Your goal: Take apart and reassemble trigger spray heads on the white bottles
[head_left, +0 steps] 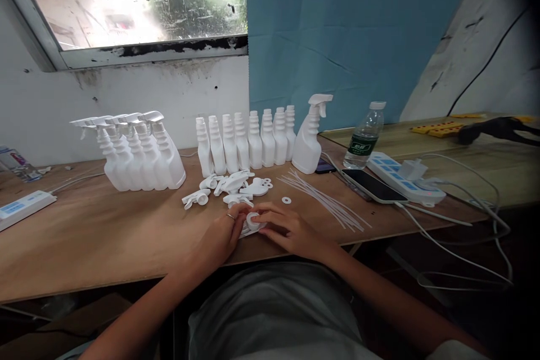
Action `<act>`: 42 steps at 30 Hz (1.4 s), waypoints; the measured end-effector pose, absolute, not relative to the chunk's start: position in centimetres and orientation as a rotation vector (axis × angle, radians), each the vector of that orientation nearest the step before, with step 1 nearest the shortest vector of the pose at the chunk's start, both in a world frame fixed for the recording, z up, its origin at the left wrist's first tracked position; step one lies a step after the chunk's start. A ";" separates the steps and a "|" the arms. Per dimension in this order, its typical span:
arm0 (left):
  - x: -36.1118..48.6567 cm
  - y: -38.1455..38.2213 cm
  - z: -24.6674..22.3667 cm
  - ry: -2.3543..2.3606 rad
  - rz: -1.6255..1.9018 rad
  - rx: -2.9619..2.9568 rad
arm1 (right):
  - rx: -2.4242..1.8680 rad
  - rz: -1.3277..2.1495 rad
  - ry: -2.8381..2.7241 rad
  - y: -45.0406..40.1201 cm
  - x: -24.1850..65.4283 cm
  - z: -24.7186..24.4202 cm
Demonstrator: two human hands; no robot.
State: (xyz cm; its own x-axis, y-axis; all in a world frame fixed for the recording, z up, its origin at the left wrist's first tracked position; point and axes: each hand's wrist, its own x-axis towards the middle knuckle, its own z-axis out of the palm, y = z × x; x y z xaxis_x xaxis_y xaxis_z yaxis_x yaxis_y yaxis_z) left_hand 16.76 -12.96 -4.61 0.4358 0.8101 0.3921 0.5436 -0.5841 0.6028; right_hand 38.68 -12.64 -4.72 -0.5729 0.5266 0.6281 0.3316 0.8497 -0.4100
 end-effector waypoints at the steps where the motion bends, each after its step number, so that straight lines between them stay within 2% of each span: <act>1: 16.7 -13.0 -4.6 1.158 0.942 2.335 | -0.624 0.327 -2.222 -12.6 38.7 -4.7; 7: 16.5 -13.4 -4.7 1.195 0.863 2.583 | -0.671 0.344 -2.212 -12.3 38.8 -5.3; 31: 16.3 -13.1 -5.1 1.170 0.840 2.857 | -0.793 0.364 -2.260 -12.3 38.2 -5.9; 42: 16.3 -13.0 -4.7 1.091 0.833 2.952 | -0.868 0.149 -2.296 -13.0 37.6 -5.7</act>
State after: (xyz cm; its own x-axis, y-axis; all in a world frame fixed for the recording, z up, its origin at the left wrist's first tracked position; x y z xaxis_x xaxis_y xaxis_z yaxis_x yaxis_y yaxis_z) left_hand 16.32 -13.01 -4.73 0.6457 0.5768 0.5004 0.6349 -0.7696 0.0678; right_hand 37.62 -13.05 -5.69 -0.5549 0.6234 0.5509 0.5467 0.7723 -0.3234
